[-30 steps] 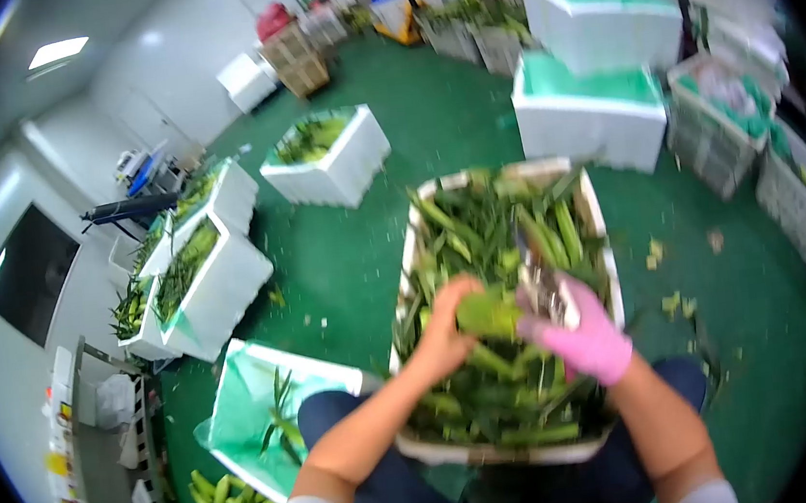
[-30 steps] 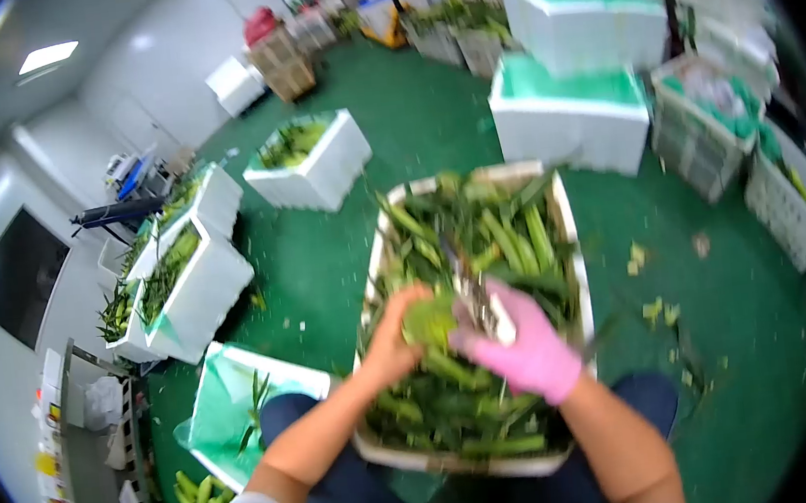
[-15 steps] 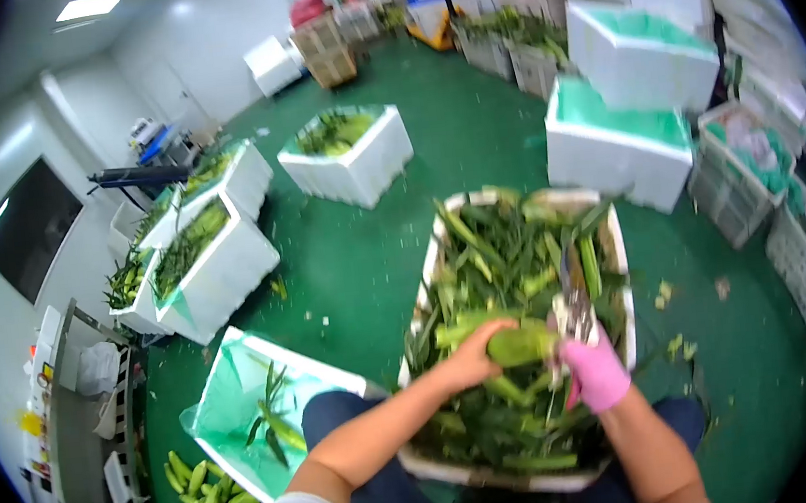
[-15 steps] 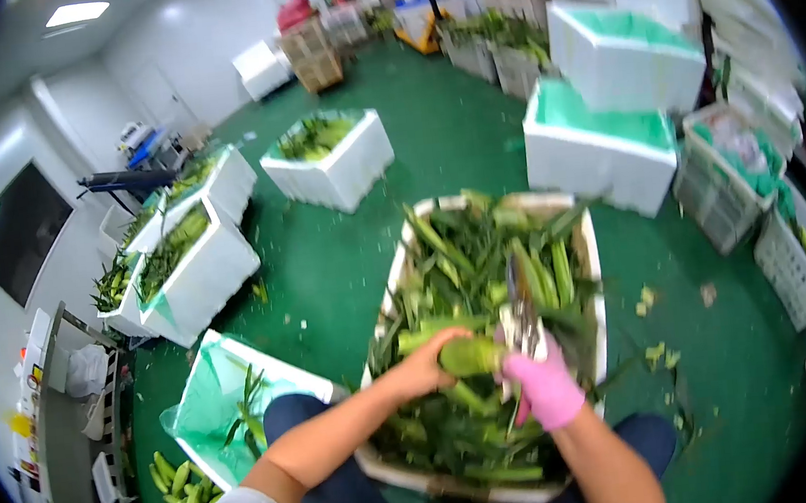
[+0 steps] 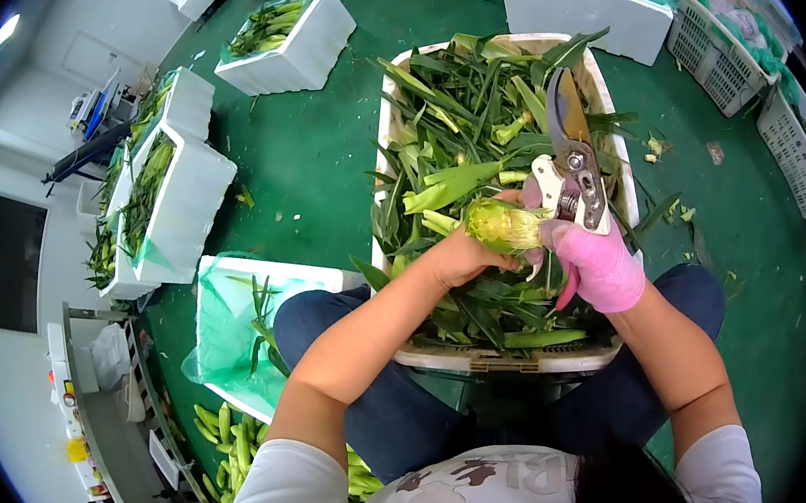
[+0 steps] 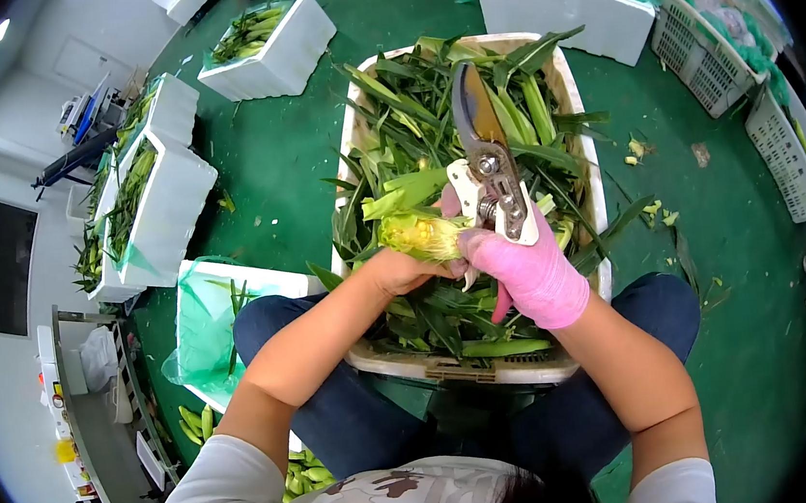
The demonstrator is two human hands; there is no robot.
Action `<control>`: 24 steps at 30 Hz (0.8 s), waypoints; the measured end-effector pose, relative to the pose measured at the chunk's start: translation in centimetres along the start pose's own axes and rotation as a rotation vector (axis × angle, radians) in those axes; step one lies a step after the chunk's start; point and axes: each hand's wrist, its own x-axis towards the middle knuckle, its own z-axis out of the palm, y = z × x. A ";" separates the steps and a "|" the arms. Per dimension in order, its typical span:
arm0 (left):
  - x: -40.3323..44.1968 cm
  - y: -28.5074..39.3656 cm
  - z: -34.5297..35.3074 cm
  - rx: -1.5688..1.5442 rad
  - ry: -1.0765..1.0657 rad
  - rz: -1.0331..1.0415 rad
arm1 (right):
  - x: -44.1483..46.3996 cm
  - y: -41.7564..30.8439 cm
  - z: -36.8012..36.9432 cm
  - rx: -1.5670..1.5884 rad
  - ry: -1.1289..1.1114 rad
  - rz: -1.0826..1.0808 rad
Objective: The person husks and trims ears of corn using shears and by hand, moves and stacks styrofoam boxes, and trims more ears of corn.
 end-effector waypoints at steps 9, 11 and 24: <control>-2.4 2.2 2.6 1.090 0.759 0.510 | 0.2 0.1 1.1 -0.229 0.237 -0.007; -4.2 4.3 3.8 0.862 0.682 0.462 | 0.5 0.8 0.8 -0.216 0.261 -0.018; -4.1 4.1 3.0 0.591 0.564 0.374 | 0.4 3.7 1.9 -0.171 0.218 -0.095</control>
